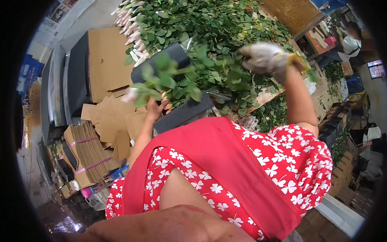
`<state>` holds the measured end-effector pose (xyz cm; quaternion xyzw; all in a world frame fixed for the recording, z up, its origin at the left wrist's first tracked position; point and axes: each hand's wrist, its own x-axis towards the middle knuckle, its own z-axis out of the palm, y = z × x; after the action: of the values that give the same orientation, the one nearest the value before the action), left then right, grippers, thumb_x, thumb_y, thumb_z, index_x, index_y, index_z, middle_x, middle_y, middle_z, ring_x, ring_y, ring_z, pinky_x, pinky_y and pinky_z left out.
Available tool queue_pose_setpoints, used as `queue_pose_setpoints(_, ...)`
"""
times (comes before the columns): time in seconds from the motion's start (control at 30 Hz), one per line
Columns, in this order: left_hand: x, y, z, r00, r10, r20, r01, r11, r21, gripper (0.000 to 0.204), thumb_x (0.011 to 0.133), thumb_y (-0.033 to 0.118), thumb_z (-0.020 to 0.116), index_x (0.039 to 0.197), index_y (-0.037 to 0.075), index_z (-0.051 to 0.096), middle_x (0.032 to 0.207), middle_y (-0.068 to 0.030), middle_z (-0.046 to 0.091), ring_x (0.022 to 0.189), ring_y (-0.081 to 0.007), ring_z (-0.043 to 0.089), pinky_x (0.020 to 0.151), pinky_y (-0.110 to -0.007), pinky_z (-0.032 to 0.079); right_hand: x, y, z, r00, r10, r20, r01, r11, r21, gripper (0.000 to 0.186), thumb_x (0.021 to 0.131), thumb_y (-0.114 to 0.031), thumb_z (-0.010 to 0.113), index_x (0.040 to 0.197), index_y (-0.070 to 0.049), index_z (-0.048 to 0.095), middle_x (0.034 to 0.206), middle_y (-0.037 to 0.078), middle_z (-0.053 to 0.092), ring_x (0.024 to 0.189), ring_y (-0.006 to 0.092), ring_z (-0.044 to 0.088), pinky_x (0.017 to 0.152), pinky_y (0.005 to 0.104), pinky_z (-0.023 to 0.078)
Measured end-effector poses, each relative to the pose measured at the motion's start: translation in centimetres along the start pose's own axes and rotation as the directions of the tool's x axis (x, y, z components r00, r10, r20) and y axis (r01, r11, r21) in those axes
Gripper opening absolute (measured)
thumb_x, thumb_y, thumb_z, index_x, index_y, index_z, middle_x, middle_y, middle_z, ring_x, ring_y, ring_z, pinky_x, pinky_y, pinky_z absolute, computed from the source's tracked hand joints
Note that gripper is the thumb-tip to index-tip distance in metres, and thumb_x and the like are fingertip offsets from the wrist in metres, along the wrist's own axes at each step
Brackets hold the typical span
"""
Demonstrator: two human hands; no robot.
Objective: The person arranges white tulips and green leaves into a black plastic tray, then wraps the tray with aluminum foil and places it into a cardboard box. The person repeats this process with another tray of red roses.
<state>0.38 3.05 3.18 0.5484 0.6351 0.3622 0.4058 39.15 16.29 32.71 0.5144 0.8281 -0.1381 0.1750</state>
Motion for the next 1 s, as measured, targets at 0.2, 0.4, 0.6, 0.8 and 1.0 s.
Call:
queue_pose_setpoints(0.2,1.6,-5.3,0.6,0.995,0.072,-0.063,-0.078,0.992,-0.095,0.030,0.085,0.007,0.069,0.112,-0.002,0.062,0.101,-0.0092,0.068,0.087,-0.0169,0.064,0.085,-0.034,0.052,13.9,4.4,6.4,0.742,0.148,-0.654,-0.030,0.982,0.188,0.041,0.084,-0.025,0.062,0.122,-0.010,0.059,0.117,0.022,0.063,0.105,0.0370,0.063,0.088,0.0423,0.052)
queue_pose_setpoints(0.4,1.5,-4.9,-1.5,1.000,-0.011,-0.019,0.011,1.000,-0.023,0.034,0.078,0.016,0.079,0.108,0.002,0.068,0.107,-0.0132,0.070,0.099,-0.0255,0.067,0.089,-0.036,0.051,28.6,2.5,9.3,0.957,0.169,-0.238,-0.129,0.976,0.176,0.043,0.081,-0.032,0.068,0.115,-0.005,0.061,0.114,0.023,0.066,0.107,0.0387,0.062,0.091,0.0457,0.050)
queue_pose_setpoints(0.6,0.2,-1.7,-2.0,0.998,0.050,-0.046,-0.044,0.992,0.116,0.031,0.082,0.022,0.077,0.106,0.005,0.070,0.103,-0.0135,0.071,0.099,-0.0279,0.067,0.087,-0.036,0.051,18.1,-4.0,-1.8,0.777,0.174,-0.605,-0.162,0.984,0.075,0.039,0.081,-0.018,0.067,0.120,-0.017,0.064,0.110,0.015,0.068,0.103,0.0338,0.065,0.091,0.0441,0.052)
queue_pose_setpoints(0.8,-1.2,-1.0,-2.1,0.989,0.052,-0.142,-0.042,0.997,0.071,0.033,0.077,0.028,0.079,0.103,0.008,0.071,0.106,-0.0153,0.065,0.101,-0.0322,0.063,0.088,-0.040,0.050,10.9,-13.4,0.7,0.684,-0.272,-0.677,0.440,0.894,0.086,0.027,0.089,-0.022,0.064,0.113,-0.008,0.066,0.101,0.013,0.069,0.090,0.0226,0.067,0.078,0.0354,0.055)
queue_pose_setpoints(1.0,1.5,-1.1,-1.1,0.944,0.300,-0.138,-0.279,0.948,0.154,0.035,0.076,0.022,0.076,0.110,0.013,0.071,0.109,-0.0105,0.067,0.106,-0.0295,0.058,0.094,-0.038,0.047,15.3,-19.4,12.3,0.786,-0.609,0.101,0.583,0.787,0.204,0.031,0.085,-0.023,0.062,0.110,-0.005,0.064,0.092,0.022,0.068,0.081,0.0377,0.067,0.072,0.0445,0.053)
